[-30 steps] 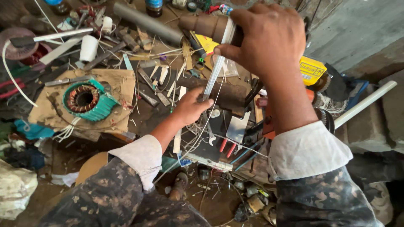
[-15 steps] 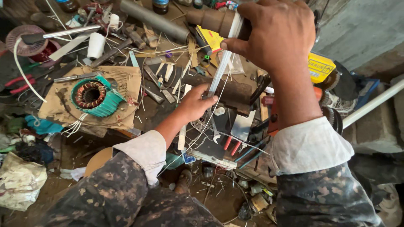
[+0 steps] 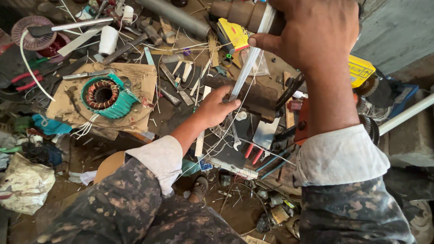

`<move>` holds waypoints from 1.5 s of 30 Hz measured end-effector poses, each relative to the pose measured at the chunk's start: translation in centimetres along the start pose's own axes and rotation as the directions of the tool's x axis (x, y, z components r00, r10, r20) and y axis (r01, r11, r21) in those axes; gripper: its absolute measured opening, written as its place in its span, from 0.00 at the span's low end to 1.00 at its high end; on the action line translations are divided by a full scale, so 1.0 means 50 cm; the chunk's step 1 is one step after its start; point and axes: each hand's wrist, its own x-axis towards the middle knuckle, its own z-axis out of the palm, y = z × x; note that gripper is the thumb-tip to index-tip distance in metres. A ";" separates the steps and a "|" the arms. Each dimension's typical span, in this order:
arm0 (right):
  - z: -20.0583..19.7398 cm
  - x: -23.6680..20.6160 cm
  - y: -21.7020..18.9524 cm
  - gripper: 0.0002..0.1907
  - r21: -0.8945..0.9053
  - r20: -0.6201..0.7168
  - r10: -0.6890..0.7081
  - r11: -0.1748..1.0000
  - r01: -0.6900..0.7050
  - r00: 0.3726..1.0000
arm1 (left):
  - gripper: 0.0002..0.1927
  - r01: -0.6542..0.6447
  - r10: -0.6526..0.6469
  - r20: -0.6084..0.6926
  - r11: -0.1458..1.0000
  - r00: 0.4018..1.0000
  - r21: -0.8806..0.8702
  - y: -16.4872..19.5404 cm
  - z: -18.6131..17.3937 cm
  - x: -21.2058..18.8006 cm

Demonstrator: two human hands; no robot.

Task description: The person wraps white wire around a cylindrical wooden form mounted on a workbench, holding the form steady with one hand while guiding and winding the wire with the other. They occasionally reposition the form and continue winding the wire around it.

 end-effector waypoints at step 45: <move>0.039 -0.015 0.015 0.29 -0.059 0.089 0.068 0.996 -0.062 0.994 | 0.19 0.042 -0.042 0.000 0.996 0.999 -0.085 0.007 0.001 -0.007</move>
